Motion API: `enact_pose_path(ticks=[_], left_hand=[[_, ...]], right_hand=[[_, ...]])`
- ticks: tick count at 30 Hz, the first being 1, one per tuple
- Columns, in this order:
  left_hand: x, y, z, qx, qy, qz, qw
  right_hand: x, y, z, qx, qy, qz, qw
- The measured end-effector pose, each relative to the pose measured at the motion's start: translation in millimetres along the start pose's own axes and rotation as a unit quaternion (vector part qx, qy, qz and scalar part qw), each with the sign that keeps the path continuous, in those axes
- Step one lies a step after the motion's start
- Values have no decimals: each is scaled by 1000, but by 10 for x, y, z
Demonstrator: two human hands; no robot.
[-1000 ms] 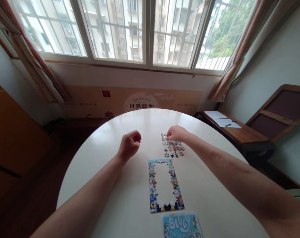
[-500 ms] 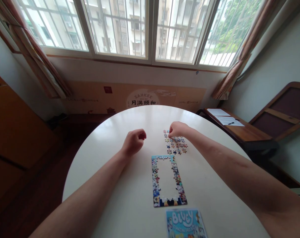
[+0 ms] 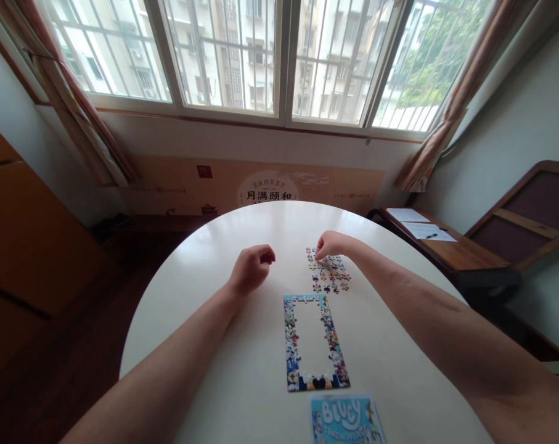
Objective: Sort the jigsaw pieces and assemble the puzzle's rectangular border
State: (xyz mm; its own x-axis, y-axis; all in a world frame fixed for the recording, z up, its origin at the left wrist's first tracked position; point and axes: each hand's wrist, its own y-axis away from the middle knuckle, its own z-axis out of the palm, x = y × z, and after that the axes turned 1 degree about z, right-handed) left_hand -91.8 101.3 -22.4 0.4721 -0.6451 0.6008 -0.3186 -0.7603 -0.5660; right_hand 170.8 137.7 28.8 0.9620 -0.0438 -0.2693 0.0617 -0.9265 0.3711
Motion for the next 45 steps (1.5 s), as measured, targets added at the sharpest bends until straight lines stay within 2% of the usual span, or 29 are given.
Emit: enact_pose_path(ticks=[4, 7, 9, 11, 13, 15, 17, 21, 26, 32, 35, 41, 45], left_hand=[[48, 13, 0, -13, 0, 12, 1000], [63, 21, 3, -21, -2, 18, 1000], [67, 23, 2, -23, -3, 18, 1000], [73, 21, 1, -27, -5, 18, 999], [88, 20, 1, -39, -9, 23, 999], [110, 20, 2, -58, -16, 35, 998], [134, 22, 2, -77, -22, 49, 996], [169, 28, -2, -95, -30, 61, 993], [175, 21, -7, -96, -31, 62, 993], [181, 5, -18, -118, -39, 73, 990], [312, 12, -53, -171, -41, 84, 981], [743, 92, -92, -334, -49, 120, 933], [846, 142, -63, -374, -38, 134, 917]], right_hand=[[7, 134, -149, -2, -84, -29, 996], [-17, 380, -278, 13, -147, -67, 987], [-33, 598, -282, 25, -181, -95, 979], [-37, 827, -183, 26, -212, -123, 969], [-30, 1031, 2, -2, -254, -172, 952], [-18, 1188, 219, -7, -244, -205, 948], [-13, 1287, 412, 14, -214, -227, 950], [-28, 1345, 636, 13, -163, -296, 941], [-11, 1296, 748, 26, -107, -348, 931], [165, 1274, 747, 177, -84, -339, 920], [254, 1316, 705, 204, -81, -314, 924], [295, 1405, 621, 159, -31, -288, 944], [317, 1403, 606, 136, -20, -310, 941]])
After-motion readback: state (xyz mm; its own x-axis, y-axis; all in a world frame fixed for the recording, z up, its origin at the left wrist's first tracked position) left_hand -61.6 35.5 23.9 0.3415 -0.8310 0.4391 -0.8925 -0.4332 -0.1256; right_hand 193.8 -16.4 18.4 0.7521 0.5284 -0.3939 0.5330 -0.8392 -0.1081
